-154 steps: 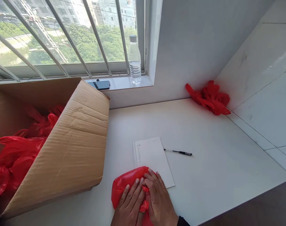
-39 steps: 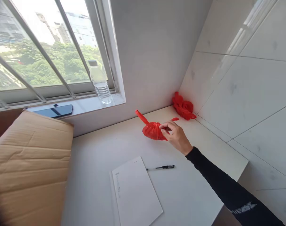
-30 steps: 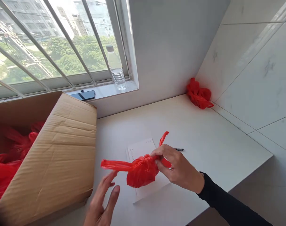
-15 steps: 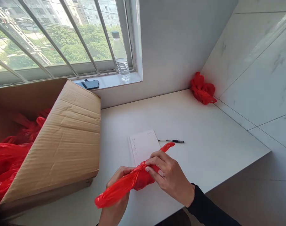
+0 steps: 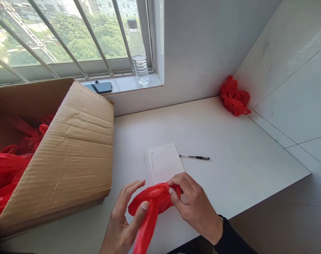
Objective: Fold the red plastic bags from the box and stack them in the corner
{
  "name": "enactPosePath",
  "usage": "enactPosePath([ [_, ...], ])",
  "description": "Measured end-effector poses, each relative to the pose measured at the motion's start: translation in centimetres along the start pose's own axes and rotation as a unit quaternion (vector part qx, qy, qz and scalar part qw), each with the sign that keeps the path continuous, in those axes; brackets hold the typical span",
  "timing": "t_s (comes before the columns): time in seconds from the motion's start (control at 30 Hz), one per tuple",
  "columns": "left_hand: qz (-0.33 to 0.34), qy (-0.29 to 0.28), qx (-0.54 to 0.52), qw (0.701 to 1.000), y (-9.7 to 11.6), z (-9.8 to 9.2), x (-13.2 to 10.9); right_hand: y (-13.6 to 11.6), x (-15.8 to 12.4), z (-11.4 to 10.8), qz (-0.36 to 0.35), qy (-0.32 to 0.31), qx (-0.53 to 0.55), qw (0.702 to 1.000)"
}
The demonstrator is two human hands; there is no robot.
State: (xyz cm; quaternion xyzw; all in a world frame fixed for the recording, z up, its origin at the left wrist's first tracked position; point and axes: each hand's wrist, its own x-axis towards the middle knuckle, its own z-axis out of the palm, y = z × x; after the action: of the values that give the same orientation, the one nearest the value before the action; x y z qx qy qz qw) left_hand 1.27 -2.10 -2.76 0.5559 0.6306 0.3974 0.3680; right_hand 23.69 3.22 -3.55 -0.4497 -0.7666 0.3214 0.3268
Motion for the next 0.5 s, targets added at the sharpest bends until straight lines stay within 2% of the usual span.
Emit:
enactPosePath([
  [0.1,0.041,-0.049,0.06,0.996,0.5,0.6,0.4,-0.2,0.2,0.2,-0.006,-0.027,-0.014,1.0],
  [0.2,0.047,-0.039,0.04,0.997,0.4,0.7,0.4,-0.1,0.2,-0.1,-0.017,-0.047,-0.022,0.999],
  [0.27,0.022,-0.001,0.015,1.0,0.2,0.4,0.2,0.0,0.1,-0.5,-0.015,-0.029,-0.019,0.999],
  [0.37,-0.061,0.054,-0.04,0.996,-0.2,-0.2,-0.1,0.1,-0.1,-1.3,0.027,0.016,-0.017,0.999],
  [0.43,-0.101,0.066,-0.066,0.99,-0.1,-0.5,-0.3,0.1,-0.2,-1.5,0.068,0.022,-0.006,0.997],
  [0.5,-0.094,0.066,-0.058,0.992,0.4,-0.3,-0.3,-0.2,-0.2,-1.4,0.096,0.007,0.011,0.995],
])
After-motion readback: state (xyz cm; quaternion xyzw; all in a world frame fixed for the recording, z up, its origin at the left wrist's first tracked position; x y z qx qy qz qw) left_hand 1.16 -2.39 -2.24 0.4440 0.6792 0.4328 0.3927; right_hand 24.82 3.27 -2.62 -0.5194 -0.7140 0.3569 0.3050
